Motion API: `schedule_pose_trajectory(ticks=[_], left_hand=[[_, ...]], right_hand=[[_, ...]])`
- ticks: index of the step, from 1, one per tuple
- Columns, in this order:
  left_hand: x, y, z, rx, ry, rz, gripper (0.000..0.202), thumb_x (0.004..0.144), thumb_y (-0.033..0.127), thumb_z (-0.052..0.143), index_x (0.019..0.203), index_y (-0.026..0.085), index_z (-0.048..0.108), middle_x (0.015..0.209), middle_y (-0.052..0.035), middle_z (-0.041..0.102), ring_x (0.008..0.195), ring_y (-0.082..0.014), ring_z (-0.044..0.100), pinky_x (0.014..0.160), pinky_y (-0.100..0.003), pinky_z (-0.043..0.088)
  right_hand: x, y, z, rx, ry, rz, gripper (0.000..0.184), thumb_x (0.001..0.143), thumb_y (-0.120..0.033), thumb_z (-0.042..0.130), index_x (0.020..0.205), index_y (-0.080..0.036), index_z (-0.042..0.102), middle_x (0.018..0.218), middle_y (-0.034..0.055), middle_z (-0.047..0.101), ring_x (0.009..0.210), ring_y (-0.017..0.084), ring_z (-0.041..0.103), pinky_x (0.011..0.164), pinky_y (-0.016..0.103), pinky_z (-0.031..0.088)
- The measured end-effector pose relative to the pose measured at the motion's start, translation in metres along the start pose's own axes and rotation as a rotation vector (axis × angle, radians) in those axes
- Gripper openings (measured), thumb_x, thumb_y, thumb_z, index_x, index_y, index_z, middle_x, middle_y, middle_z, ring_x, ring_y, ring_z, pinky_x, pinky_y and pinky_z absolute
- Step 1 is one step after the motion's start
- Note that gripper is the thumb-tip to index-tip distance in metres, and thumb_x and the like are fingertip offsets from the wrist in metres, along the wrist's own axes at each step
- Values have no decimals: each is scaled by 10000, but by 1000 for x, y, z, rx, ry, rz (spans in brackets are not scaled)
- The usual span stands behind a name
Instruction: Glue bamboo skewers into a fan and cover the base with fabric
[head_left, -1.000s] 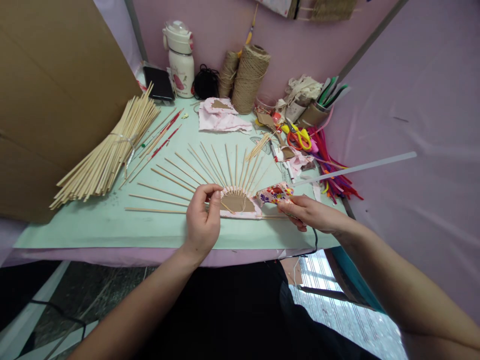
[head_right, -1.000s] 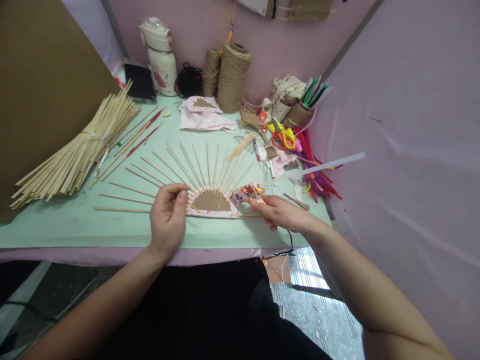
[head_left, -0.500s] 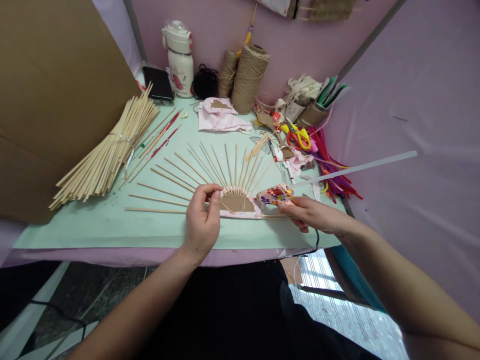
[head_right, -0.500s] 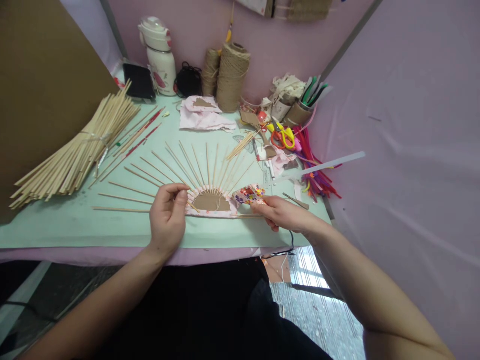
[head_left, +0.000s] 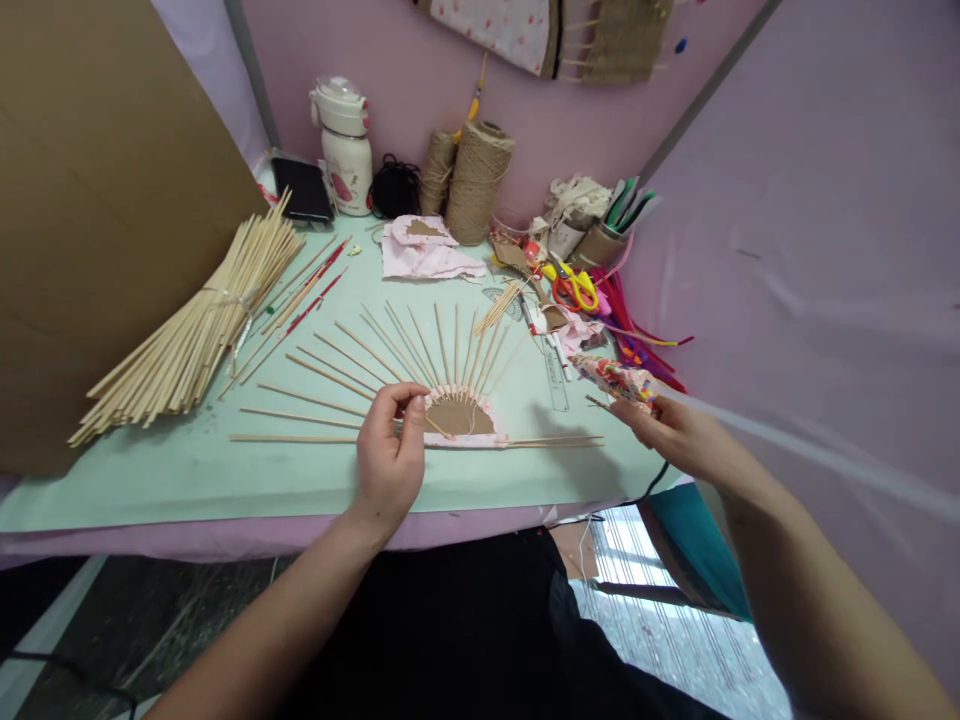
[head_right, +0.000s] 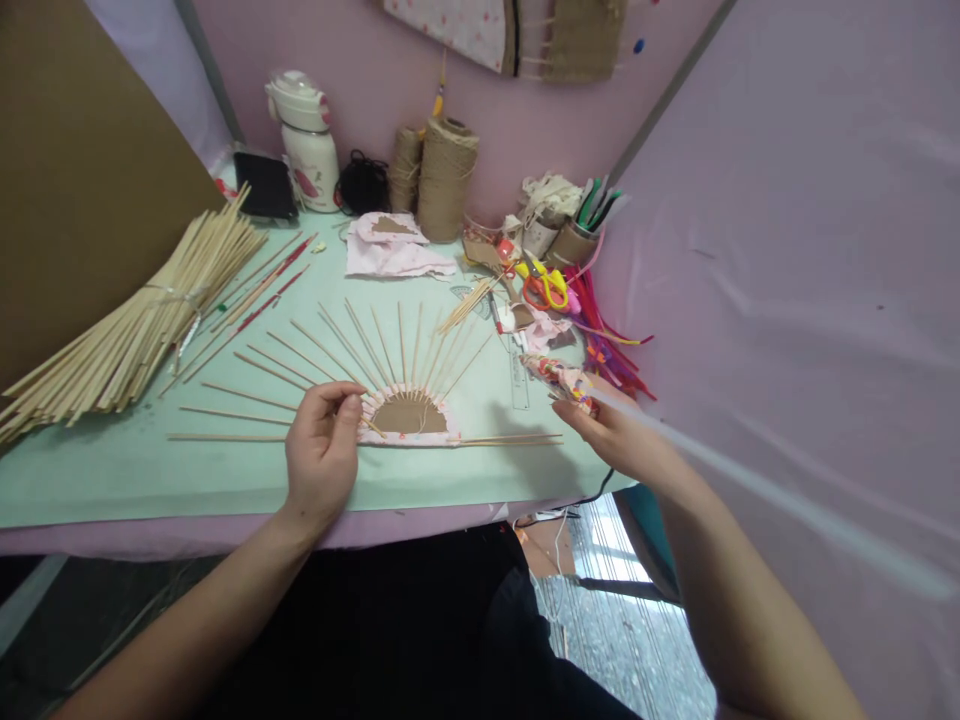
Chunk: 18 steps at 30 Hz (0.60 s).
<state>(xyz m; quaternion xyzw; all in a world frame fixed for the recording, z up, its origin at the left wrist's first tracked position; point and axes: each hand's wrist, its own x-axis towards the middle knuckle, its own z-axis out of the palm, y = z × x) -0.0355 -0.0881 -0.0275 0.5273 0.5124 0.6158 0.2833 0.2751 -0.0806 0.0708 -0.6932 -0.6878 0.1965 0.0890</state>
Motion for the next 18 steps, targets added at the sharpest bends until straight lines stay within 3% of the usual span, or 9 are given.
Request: schedule_pose_trajectory(ticks=[2, 4, 9, 14, 18], left_hand=[[0, -1, 0, -1, -14, -13, 133, 950, 288, 515, 946, 199, 613, 892, -20, 622, 837, -148, 579, 764, -273, 459], [1, -2, 0, -4, -30, -30, 131, 949, 288, 515, 950, 200, 614, 890, -16, 621, 831, -145, 580, 762, -271, 455], [1, -4, 1, 17, -44, -35, 125, 943, 277, 517, 948, 203, 618, 893, -14, 629, 836, -146, 587, 761, -267, 455], [1, -3, 0, 64, -58, -42, 141, 943, 302, 516, 942, 203, 616, 878, -20, 633, 825, -154, 593, 742, -270, 466], [2, -2, 0, 86, -73, -33, 158, 949, 318, 503, 942, 204, 612, 861, -22, 636, 807, -158, 600, 714, -268, 475]], right_hand=[[6, 28, 1, -29, 107, -66, 392, 880, -559, 499, 1038, -214, 597, 962, 101, 699, 847, 254, 627, 727, 352, 486], [14, 60, 4, -43, 120, -132, 417, 880, -490, 504, 1161, -192, 580, 1109, 129, 683, 947, 273, 634, 795, 376, 499], [34, 116, 20, -224, 83, -240, 425, 847, -364, 509, 1204, -148, 589, 1139, 174, 659, 993, 298, 641, 838, 408, 508], [48, 128, 34, -406, 119, -223, 519, 851, -267, 459, 1347, -122, 511, 1235, 204, 606, 1051, 330, 626, 871, 450, 502], [51, 121, 28, -488, 108, -213, 585, 831, -251, 476, 1400, -116, 484, 1258, 214, 596, 1146, 352, 585, 922, 463, 490]])
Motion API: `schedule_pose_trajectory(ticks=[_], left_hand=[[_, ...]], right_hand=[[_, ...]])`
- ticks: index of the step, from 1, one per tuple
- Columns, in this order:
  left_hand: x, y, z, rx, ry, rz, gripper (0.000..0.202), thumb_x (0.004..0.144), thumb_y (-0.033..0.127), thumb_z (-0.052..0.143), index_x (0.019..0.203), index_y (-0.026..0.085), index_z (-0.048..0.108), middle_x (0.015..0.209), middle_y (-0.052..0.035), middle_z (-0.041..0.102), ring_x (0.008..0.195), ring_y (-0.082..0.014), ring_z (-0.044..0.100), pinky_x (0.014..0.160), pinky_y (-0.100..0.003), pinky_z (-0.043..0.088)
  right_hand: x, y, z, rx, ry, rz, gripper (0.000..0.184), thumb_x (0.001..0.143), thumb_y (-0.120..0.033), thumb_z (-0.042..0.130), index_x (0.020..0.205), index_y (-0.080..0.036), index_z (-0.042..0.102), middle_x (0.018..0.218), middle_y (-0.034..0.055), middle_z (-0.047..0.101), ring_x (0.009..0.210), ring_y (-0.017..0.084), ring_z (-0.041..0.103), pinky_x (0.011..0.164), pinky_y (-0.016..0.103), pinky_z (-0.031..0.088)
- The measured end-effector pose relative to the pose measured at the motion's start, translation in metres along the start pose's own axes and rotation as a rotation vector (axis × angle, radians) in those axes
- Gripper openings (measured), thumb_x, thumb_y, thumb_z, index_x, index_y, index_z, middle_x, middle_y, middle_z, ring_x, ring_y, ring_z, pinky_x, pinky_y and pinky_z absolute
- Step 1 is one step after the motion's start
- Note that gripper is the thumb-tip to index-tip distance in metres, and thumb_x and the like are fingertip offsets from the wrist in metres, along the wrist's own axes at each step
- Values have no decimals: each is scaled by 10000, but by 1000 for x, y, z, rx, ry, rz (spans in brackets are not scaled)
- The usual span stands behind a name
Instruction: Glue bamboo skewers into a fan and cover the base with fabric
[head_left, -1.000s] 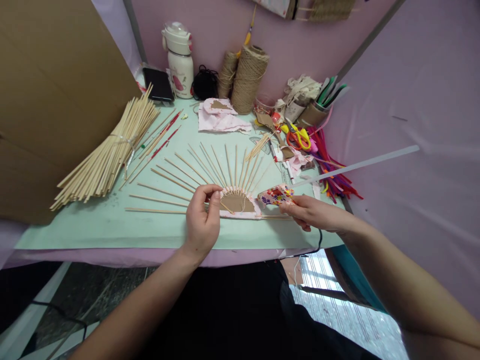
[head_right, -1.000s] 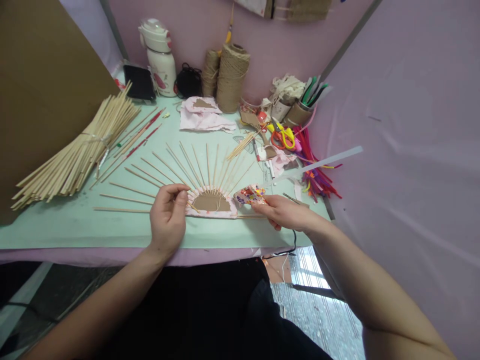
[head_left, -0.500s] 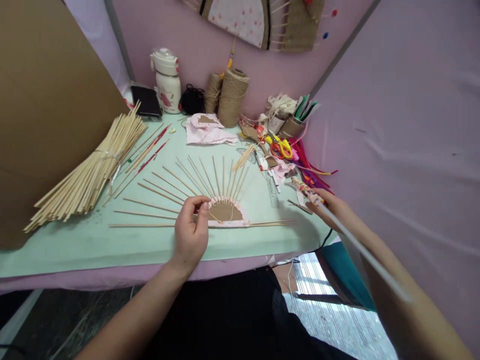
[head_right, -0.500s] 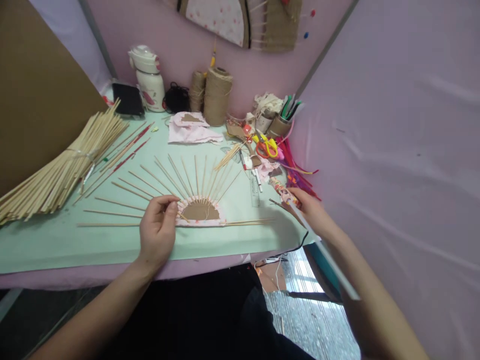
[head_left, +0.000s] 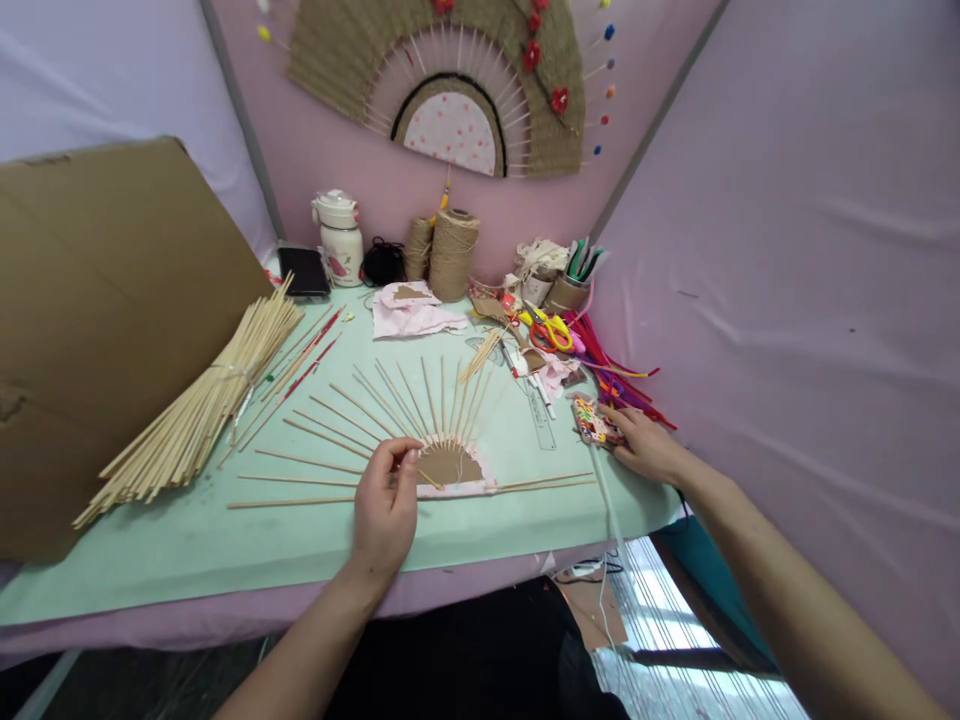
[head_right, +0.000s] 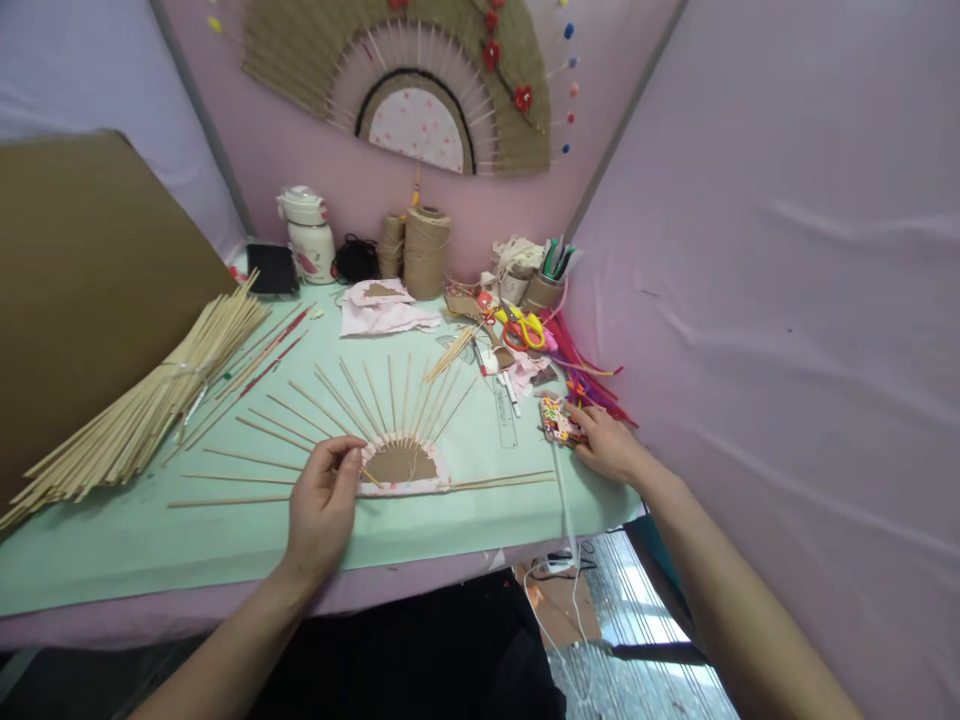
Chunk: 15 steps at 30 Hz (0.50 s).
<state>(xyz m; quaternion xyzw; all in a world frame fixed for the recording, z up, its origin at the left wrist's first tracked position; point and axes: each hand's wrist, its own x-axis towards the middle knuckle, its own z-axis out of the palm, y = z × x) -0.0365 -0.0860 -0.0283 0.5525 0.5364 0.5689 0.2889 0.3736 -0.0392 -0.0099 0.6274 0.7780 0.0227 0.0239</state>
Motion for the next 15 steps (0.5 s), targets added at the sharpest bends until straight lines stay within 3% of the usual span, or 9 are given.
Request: schedule_pose_trajectory(ticks=[4, 8, 11, 15], left_hand=[[-1, 0, 1, 30, 4, 55, 154, 947, 308, 497, 929, 206, 611, 835, -21, 641, 781, -163, 607, 697, -273, 484], [-3, -1, 0, 113, -9, 180, 135, 946, 258, 489, 949, 205, 614, 883, -39, 660, 843, -178, 619, 758, -301, 491], [-4, -2, -1, 146, -12, 304, 119, 941, 206, 489, 960, 209, 606, 896, -40, 659, 864, -177, 617, 777, -307, 491], [-5, -4, -1, 148, -14, 379, 126, 934, 170, 488, 971, 216, 598, 886, -37, 660, 868, -180, 624, 783, -314, 499]], right_hand=[[16, -24, -41, 30, 163, -41, 428, 923, -309, 433, 1304, -171, 570, 1211, 184, 624, 1103, 325, 598, 912, 436, 483], [72, -64, -76, 74, 236, -258, 288, 965, -287, 424, 1104, -206, 662, 1078, 127, 661, 1010, 264, 609, 862, 368, 463], [134, -89, -76, -74, 158, -369, 269, 959, -195, 425, 1008, -164, 688, 1009, 139, 658, 971, 243, 592, 795, 324, 428], [203, -105, -56, -196, 70, -487, 238, 943, -146, 460, 997, -146, 692, 1037, 140, 652, 981, 220, 570, 776, 291, 386]])
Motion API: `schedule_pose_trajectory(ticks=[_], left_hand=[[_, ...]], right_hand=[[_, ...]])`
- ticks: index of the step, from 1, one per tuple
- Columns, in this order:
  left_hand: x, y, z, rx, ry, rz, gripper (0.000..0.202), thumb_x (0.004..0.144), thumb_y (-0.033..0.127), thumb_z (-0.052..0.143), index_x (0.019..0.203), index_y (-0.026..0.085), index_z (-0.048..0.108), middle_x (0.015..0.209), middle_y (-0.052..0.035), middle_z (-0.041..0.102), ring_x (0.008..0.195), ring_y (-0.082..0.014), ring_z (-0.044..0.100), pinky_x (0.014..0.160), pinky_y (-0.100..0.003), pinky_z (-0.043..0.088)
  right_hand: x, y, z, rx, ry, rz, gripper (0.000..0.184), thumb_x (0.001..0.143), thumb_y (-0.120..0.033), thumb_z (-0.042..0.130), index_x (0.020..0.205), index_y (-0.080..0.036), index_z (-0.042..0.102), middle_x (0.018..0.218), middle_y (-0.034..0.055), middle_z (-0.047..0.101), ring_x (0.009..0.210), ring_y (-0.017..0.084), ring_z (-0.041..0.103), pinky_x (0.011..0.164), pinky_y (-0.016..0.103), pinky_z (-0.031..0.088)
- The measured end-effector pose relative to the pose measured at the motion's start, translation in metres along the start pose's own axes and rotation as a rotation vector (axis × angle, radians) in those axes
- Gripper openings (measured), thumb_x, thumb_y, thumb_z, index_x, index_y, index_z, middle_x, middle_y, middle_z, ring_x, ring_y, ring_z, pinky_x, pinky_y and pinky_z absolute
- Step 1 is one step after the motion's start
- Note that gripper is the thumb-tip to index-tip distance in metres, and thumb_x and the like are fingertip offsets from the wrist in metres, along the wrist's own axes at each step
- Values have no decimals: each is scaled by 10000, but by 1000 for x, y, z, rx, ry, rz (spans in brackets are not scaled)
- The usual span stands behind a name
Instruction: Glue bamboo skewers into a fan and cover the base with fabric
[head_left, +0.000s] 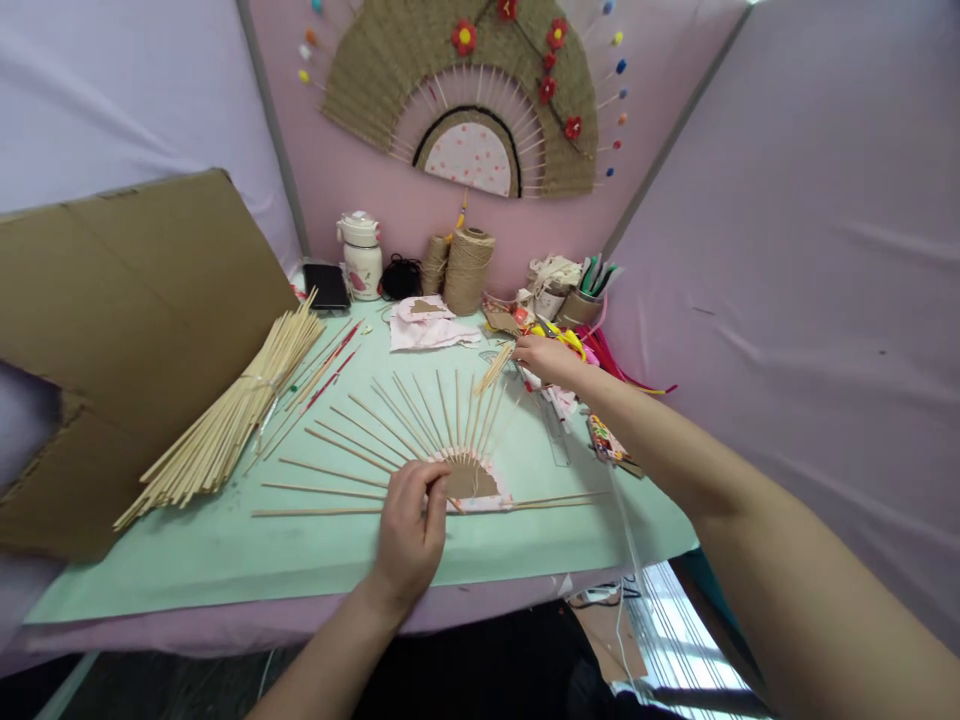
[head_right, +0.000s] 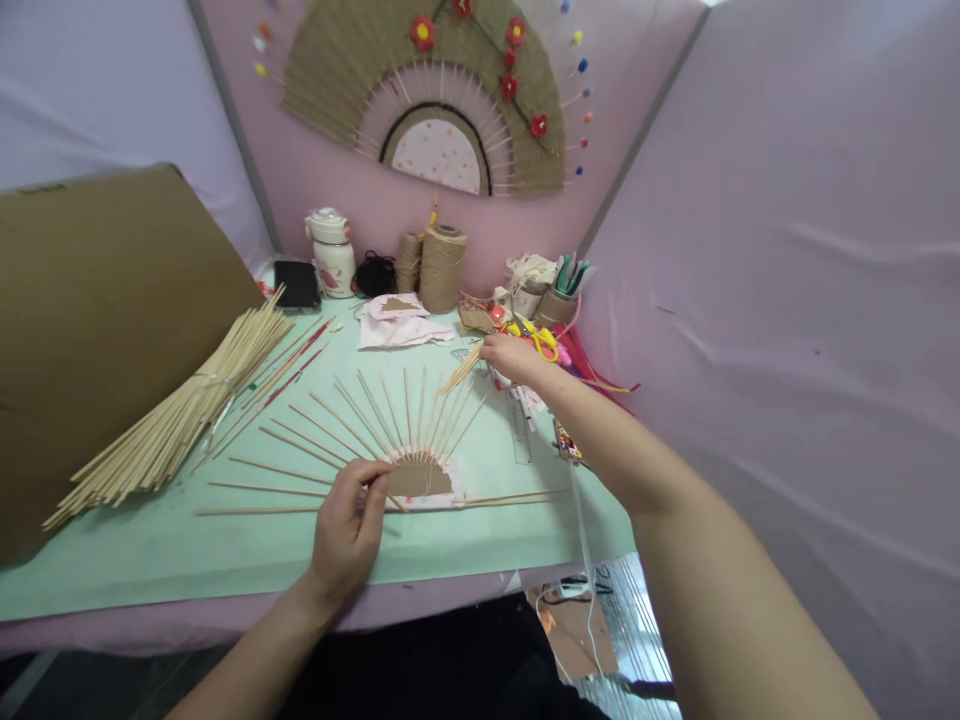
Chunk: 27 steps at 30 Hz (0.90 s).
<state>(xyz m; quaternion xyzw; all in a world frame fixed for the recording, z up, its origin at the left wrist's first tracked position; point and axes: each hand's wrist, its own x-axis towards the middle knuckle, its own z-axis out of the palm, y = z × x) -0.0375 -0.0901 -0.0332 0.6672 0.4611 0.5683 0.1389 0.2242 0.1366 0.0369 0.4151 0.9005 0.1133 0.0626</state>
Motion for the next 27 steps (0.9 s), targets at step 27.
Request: schedule_pose_trajectory(ticks=[27], left_hand=[[3, 5, 6, 165, -317, 107, 215, 932, 119, 475, 1046, 198, 640, 903, -36, 693, 880, -183, 616, 811, -339, 407]], right_hand=[[-118, -80, -4, 135, 52, -246, 358, 992, -158, 312, 1097, -193, 652, 1109, 113, 674, 989, 218, 577, 708, 309, 430]])
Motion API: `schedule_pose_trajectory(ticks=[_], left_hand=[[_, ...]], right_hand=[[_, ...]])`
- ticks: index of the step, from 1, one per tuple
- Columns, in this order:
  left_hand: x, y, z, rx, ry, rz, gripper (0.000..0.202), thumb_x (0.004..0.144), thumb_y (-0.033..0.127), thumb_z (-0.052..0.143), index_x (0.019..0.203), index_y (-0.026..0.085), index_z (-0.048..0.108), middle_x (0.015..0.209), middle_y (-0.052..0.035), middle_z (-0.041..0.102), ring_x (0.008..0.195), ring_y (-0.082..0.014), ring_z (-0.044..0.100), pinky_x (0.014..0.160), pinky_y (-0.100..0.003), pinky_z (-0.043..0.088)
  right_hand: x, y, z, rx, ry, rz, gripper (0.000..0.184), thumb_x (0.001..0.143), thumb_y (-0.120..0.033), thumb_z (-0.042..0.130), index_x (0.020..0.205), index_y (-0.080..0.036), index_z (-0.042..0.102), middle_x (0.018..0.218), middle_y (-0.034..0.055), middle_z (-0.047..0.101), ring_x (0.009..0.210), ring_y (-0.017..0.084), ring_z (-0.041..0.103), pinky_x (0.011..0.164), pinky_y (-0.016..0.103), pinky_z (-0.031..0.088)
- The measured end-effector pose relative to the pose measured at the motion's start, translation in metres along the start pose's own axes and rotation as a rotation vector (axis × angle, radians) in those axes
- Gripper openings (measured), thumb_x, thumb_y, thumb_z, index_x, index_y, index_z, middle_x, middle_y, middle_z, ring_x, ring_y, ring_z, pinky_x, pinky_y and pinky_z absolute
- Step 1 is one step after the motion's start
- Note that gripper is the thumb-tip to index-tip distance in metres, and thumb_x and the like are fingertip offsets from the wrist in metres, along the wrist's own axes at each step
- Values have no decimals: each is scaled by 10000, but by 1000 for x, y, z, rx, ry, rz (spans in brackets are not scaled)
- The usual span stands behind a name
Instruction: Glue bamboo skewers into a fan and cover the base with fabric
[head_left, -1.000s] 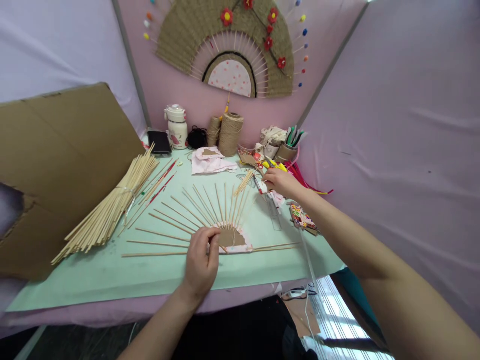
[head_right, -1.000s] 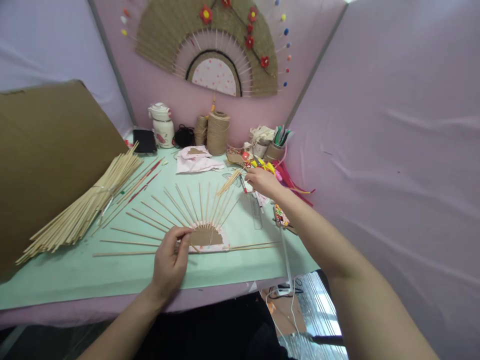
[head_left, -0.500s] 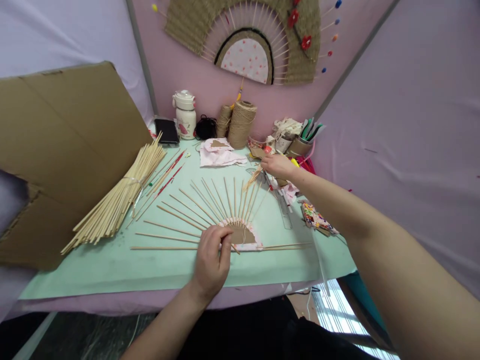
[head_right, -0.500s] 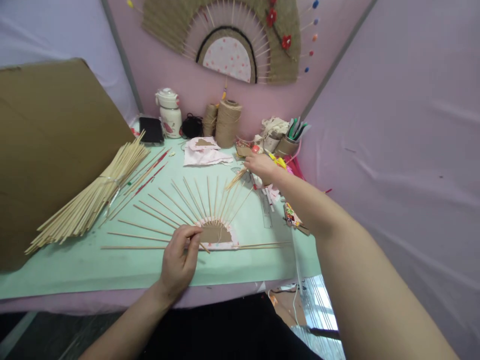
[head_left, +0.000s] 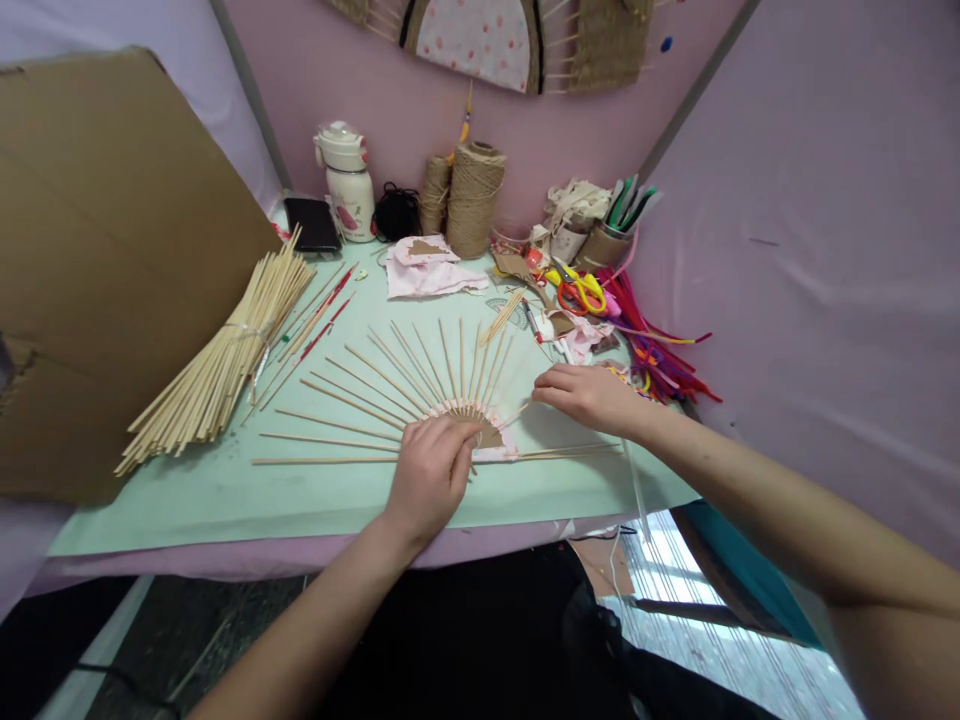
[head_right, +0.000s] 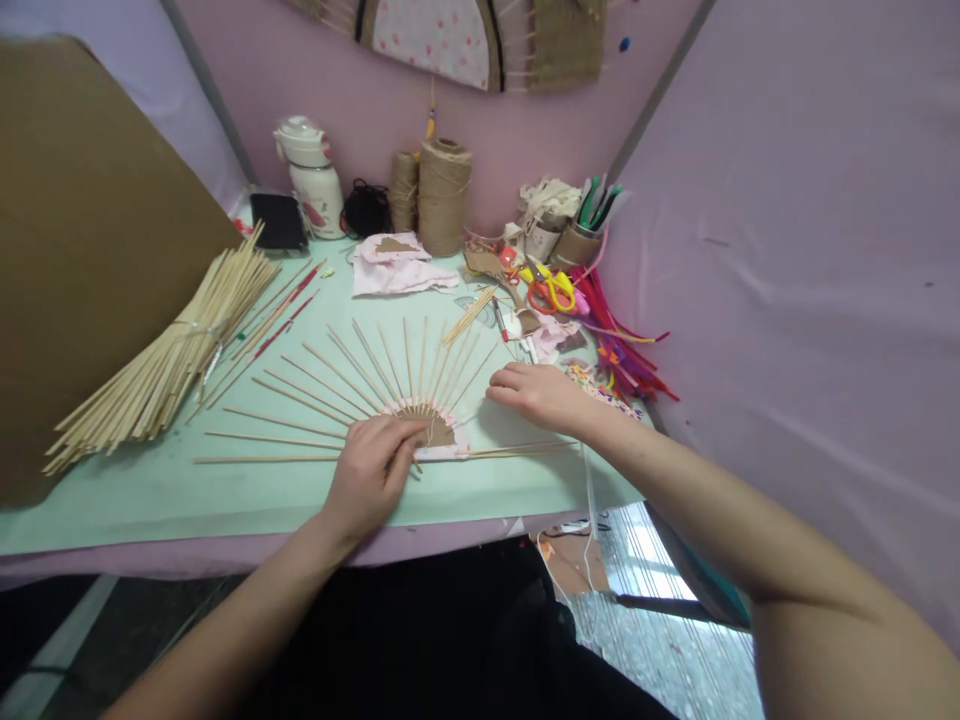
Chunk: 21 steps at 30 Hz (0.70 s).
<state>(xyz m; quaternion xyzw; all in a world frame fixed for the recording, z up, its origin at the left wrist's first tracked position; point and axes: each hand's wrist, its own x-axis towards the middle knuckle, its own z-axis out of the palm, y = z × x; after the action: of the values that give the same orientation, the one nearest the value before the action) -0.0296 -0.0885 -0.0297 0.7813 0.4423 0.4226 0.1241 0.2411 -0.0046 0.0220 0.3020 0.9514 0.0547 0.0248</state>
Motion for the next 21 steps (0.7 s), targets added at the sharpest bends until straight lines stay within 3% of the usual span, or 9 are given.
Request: schedule_pose_trajectory(ticks=[5, 9, 21], left_hand=[[1, 1, 6, 144, -139, 35, 228, 914, 112, 483, 1004, 177, 683, 818, -40, 656, 833, -194, 603, 770, -343, 394], [0, 0, 10, 181, -206, 47, 265, 912, 122, 489, 1057, 207, 693, 859, -48, 667, 884, -210, 611, 790, -358, 394], [-1, -1, 12, 219, -267, 26, 287, 893, 120, 496, 1071, 218, 698, 896, -58, 674, 909, -231, 615, 792, -380, 403]], right_hand=[[0, 9, 16, -114, 44, -39, 297, 981, -124, 359, 1082, -172, 633, 1054, 108, 672, 956, 212, 561, 631, 291, 382], [4, 11, 20, -138, 48, -67, 294, 991, -122, 348, 1066, -169, 628, 1022, 99, 671, 943, 211, 549, 628, 295, 363], [14, 9, 18, -157, 16, -133, 236, 998, -150, 393, 1008, -173, 627, 969, 90, 666, 901, 219, 528, 618, 313, 330]])
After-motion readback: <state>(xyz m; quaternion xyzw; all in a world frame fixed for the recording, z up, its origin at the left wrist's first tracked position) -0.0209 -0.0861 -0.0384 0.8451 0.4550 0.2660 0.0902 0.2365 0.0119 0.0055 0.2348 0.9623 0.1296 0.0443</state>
